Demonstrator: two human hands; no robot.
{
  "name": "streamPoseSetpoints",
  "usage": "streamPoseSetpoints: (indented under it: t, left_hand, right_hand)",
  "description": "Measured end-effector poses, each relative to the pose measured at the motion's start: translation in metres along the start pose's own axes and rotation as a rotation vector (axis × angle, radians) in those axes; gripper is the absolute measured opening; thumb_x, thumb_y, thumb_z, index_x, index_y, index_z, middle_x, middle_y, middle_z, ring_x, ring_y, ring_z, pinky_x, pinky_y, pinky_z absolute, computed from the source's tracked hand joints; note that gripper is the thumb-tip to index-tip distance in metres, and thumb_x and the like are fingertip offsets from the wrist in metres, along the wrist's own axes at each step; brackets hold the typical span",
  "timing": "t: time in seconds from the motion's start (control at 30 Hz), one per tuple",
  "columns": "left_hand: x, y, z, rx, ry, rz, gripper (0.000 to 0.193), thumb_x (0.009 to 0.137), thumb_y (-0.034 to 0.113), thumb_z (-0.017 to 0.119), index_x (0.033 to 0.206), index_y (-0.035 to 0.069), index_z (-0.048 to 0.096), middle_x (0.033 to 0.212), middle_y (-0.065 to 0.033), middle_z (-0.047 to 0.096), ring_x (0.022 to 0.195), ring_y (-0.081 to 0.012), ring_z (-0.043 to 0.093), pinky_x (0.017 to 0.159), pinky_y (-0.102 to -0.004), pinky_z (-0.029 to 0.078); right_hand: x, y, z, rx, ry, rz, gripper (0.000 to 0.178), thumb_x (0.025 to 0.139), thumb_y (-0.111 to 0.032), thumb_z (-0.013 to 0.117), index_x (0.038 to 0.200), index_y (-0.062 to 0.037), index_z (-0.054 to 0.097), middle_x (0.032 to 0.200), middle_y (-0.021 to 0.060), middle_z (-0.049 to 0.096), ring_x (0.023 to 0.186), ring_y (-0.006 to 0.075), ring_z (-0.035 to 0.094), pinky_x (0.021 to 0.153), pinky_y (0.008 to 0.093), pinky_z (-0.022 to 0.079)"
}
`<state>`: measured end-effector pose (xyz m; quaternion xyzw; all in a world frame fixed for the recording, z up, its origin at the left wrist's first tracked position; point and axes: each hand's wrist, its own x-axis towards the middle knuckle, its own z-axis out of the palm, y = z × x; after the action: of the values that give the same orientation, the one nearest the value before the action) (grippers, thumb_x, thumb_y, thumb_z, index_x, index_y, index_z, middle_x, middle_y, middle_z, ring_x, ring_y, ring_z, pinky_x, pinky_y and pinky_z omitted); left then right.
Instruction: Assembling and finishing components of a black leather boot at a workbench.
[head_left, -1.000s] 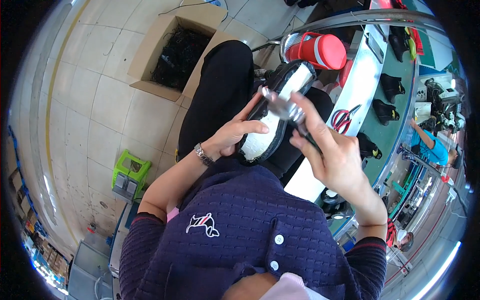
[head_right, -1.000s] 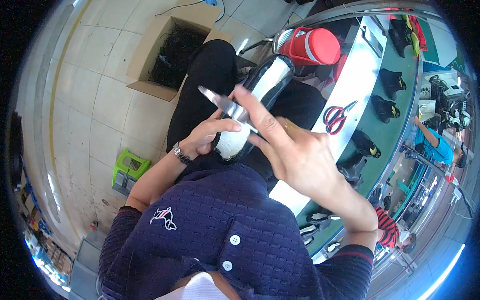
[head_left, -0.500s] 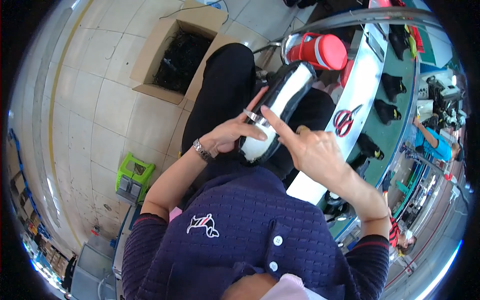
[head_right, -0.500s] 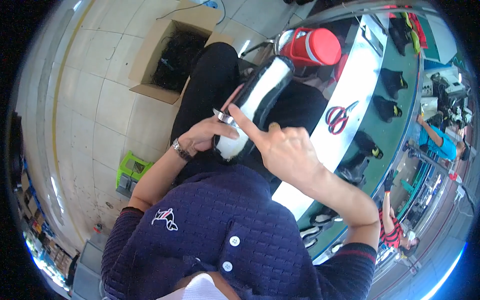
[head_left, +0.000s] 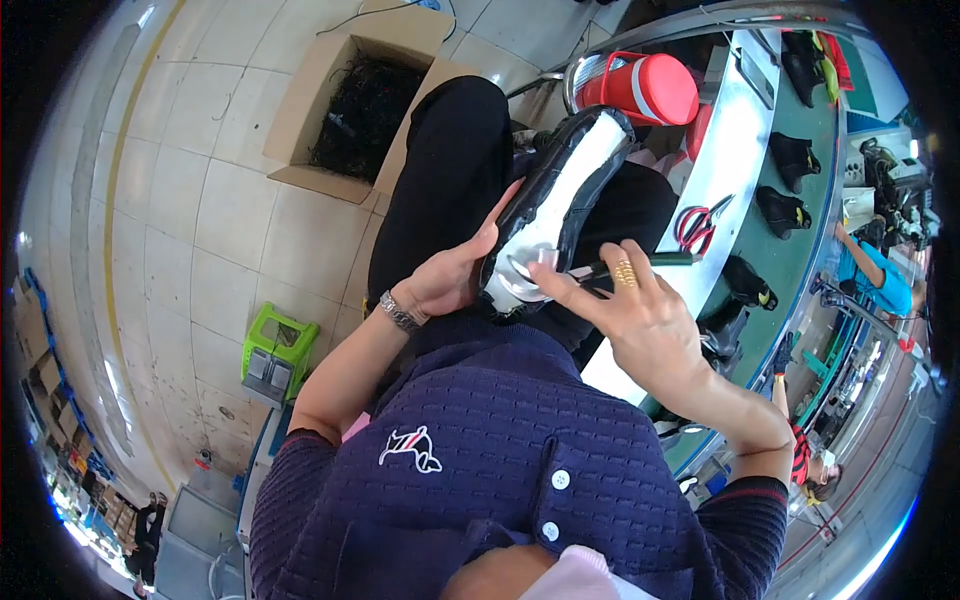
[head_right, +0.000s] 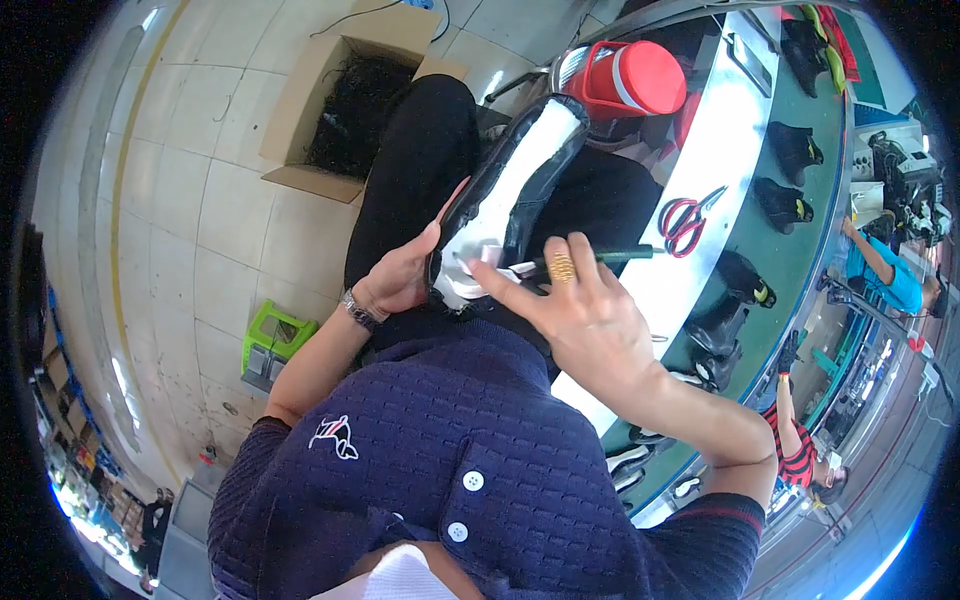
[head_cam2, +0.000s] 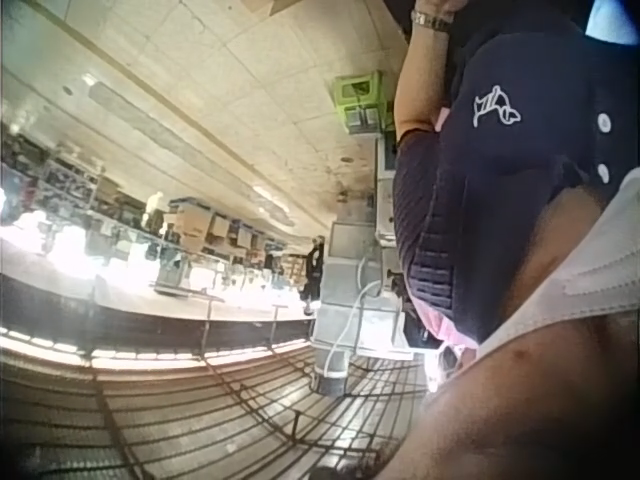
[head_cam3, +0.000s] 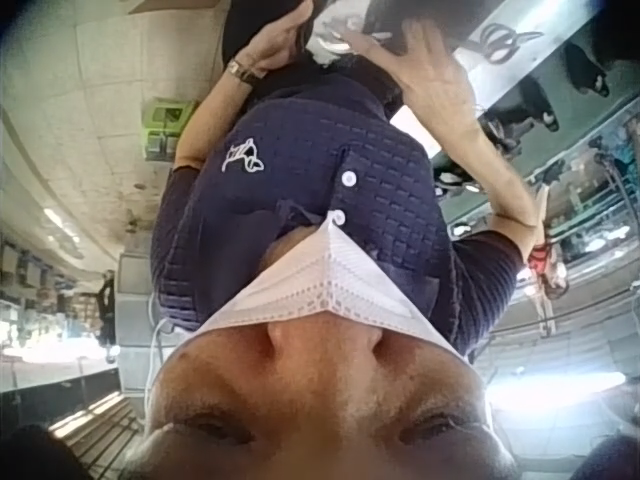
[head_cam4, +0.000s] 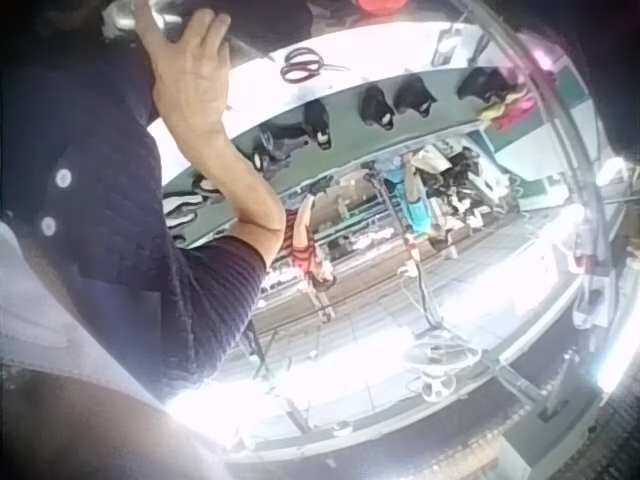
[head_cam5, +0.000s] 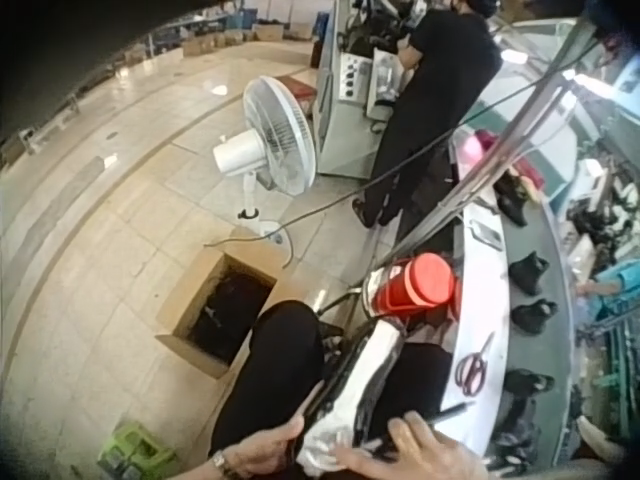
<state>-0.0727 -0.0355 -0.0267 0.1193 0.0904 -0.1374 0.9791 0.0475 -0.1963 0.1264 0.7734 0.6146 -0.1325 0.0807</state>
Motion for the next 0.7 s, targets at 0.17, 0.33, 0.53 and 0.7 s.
streamPoseSetpoints:
  t: [0.17,0.33,0.53,0.7]
  left_hand:
    - [0.001,-0.002,0.012,0.164,0.097,0.078,0.076,0.095,0.046,0.052,0.155,0.022,0.011,0.156,-0.0073,0.021,0.140,-0.0194,0.028,0.114,-0.0361,0.024]
    - [0.002,-0.011,0.007,0.412,0.224,0.217,0.069,0.098,0.040,0.052,0.153,0.016,0.018,0.152,-0.0125,0.030,0.135,-0.0182,0.035,0.110,-0.0325,0.029]
    - [-0.008,0.000,0.011,0.459,0.172,0.102,0.098,0.077,0.000,0.073,0.154,0.013,0.013,0.144,-0.0104,0.039,0.128,-0.0182,0.042,0.106,-0.0329,0.036]
    - [-0.022,-0.025,-0.025,0.547,0.288,-0.063,0.075,0.071,0.003,0.080,0.136,0.006,0.044,0.123,-0.0071,0.057,0.110,-0.0149,0.056,0.096,-0.0318,0.046]
  right_hand:
    - [0.001,-0.004,0.001,0.124,-0.061,0.034,0.084,0.073,0.004,0.059,0.142,-0.0407,0.041,0.078,0.0080,0.058,0.063,0.0187,0.062,0.045,0.0307,0.050]
    - [0.009,-0.005,-0.048,0.273,-0.276,-0.020,0.068,0.078,0.002,0.058,0.142,-0.0188,0.046,0.071,0.0048,0.060,0.055,0.0197,0.062,0.045,0.0312,0.051]
    - [0.028,-0.008,0.005,0.236,-0.027,-0.019,0.069,0.082,-0.002,0.058,0.144,-0.0253,0.041,0.067,0.0070,0.057,0.048,0.0190,0.057,0.040,0.0306,0.046]
    - [0.013,-0.029,-0.012,0.334,0.098,-0.167,0.082,0.077,-0.003,0.055,0.147,-0.0363,0.033,0.059,0.0060,0.049,0.045,0.0189,0.057,0.039,0.0323,0.048]
